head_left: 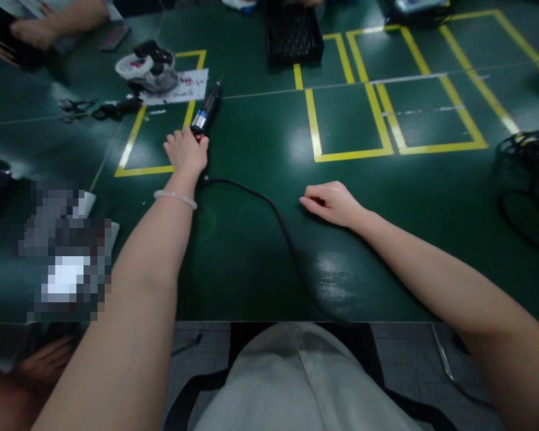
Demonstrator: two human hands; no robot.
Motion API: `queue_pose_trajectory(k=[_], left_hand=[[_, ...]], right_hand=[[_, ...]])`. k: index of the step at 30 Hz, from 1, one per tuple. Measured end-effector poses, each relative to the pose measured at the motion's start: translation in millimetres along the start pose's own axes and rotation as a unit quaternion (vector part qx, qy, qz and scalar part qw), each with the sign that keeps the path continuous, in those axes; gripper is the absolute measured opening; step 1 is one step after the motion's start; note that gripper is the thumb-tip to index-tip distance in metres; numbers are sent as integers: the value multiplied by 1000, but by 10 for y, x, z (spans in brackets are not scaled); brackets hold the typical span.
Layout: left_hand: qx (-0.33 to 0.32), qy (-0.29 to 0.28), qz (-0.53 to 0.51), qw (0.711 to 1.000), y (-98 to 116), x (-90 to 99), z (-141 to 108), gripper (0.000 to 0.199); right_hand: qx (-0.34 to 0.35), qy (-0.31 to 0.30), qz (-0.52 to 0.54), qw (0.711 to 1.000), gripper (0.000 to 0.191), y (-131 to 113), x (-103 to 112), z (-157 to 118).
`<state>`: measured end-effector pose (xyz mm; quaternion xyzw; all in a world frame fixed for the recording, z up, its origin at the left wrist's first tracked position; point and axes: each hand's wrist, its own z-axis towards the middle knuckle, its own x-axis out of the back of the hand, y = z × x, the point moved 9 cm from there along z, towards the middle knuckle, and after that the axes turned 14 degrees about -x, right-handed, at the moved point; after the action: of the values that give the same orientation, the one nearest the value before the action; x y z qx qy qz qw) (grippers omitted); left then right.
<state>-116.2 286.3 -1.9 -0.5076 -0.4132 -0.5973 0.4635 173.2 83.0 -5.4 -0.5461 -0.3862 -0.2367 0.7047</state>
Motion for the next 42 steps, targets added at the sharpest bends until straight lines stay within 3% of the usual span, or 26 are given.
queue_pose_trajectory(k=[6,12,17,21,27,35,42], left_hand=[[59,38,-18,997,-292,-21,114,97],[70,28,-15,997,-298,-16,129,94],[36,63,-13,997,-219,30,112,110],[23,82,-5,996,-277,13,160,127],[20,104,0,994,-324,30,142,124],[9,88,16,996,-89,21,-88,84],[-67,92,6,993,411,152,-539,55]], right_hand=[[-4,-3,8,1000,34,9,1,5],[-7,-1,13,1000,33,10,11,-1],[-12,1,10,1000,34,13,14,1],[-14,-2,11,1000,34,17,7,0],[-15,5,11,1000,35,46,-2,0],[-17,13,18,1000,35,65,-2,11],[-12,21,33,999,38,43,36,1]])
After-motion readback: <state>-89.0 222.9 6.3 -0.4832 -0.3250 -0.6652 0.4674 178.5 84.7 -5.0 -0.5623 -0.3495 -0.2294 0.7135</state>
